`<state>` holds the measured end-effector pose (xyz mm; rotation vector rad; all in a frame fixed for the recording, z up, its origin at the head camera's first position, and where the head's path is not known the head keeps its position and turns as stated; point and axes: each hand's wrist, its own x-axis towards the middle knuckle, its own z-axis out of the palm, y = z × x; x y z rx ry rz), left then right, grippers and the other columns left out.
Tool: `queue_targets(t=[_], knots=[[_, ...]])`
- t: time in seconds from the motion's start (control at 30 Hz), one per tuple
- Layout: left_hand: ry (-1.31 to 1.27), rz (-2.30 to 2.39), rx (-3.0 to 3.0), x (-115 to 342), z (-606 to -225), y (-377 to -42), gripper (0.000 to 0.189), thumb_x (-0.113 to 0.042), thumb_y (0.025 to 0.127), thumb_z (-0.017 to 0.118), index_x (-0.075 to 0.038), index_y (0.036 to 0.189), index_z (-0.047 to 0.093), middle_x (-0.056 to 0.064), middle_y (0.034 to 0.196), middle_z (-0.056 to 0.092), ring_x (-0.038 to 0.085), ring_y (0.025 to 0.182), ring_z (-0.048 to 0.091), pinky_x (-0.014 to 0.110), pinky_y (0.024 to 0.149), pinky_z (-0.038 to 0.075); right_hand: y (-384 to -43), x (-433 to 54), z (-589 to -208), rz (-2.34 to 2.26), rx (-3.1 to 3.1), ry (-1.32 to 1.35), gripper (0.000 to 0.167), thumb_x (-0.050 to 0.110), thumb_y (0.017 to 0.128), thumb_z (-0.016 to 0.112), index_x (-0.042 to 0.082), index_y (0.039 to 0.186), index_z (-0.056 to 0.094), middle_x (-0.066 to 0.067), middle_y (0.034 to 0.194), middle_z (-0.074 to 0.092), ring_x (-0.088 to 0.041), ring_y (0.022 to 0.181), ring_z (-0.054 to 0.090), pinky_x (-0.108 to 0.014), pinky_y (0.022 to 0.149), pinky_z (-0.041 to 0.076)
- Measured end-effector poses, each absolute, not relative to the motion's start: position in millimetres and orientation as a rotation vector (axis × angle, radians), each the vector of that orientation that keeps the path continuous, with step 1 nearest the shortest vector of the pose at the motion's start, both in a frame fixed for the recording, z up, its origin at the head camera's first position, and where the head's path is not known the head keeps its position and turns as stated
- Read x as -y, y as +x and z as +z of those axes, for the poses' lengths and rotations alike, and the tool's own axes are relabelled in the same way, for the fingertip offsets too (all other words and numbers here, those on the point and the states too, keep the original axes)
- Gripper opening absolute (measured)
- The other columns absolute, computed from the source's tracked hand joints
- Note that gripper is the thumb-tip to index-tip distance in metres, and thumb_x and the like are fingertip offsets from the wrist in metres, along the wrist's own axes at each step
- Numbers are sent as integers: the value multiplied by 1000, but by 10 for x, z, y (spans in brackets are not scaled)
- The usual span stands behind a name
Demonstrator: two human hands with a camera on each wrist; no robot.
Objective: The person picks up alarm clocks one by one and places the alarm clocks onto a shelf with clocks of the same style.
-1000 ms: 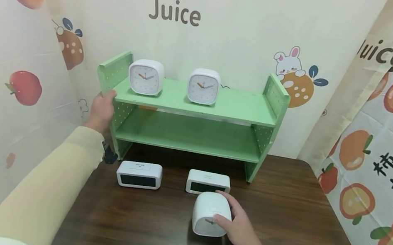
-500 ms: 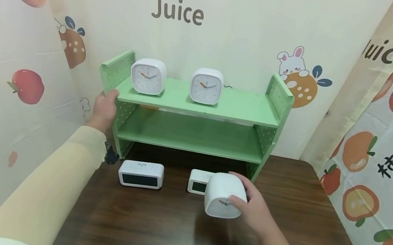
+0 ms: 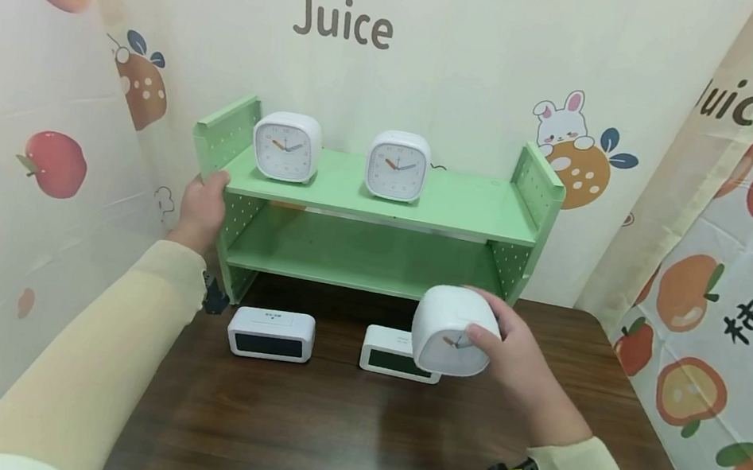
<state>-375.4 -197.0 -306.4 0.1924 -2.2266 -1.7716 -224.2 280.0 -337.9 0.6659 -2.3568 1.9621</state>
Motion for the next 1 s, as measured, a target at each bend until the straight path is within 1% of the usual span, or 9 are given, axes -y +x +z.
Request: queue_targets(t=[0.2,0.27,0.4,0.6,0.67,0.77,0.9,1.0], knots=[[207,-1776,2233,1982,-3083,-3748,63,-50,102,32,-18,156,42,10,143,48,33,127,45,49,109,37,-2379,-2863,-3032,1810,2417,657,40,13,108,48,19,148,49,0,120,61,-16,103,62,-29,82,55],[209,-1773,2232,1979,-3085,-3739,63,-49,102,32,-17,155,42,11,142,49,34,127,46,49,109,37,-2431,-2887,-2931,1803,2412,674,39,15,109,47,21,148,48,0,120,61,-16,103,61,-28,82,55],[197,-1767,2232,1966,-3078,-3732,63,-49,102,31,-17,156,42,11,142,50,34,128,47,48,108,38,-2542,-2898,-2741,1832,2347,728,36,17,109,45,22,145,51,-3,119,62,-17,103,61,-27,82,55],[201,-1762,2232,1972,-3065,-3736,63,-50,102,31,-17,155,42,12,142,50,33,127,47,49,108,39,-2735,-2819,-2472,1897,2247,774,33,20,109,46,15,140,55,-5,115,65,-17,100,64,-26,84,56],[204,-1765,2235,1976,-3063,-3734,64,-50,102,31,-17,156,41,11,144,49,33,128,47,49,109,38,-2798,-2788,-2401,1894,2251,762,34,22,110,47,11,142,54,-5,116,66,-17,102,64,-25,86,55],[195,-1780,2238,1977,-3063,-3734,64,-50,102,32,-18,157,40,11,145,48,33,129,45,50,109,37,-2891,-2756,-2320,1802,2329,671,40,29,110,48,8,144,51,-2,116,66,-15,102,64,-24,86,54],[181,-1796,2228,1972,-3063,-3733,62,-48,102,32,-17,155,41,11,140,49,34,129,46,50,108,39,-3033,-2749,-2231,1617,2479,497,53,43,108,48,6,147,48,1,116,65,-15,105,61,-22,86,52],[180,-1796,2219,1968,-3061,-3735,61,-48,102,32,-17,154,42,11,138,50,35,128,47,50,107,39,-3128,-2763,-2152,1506,2563,411,61,52,106,46,9,150,46,-2,120,61,-17,110,56,-25,90,48]])
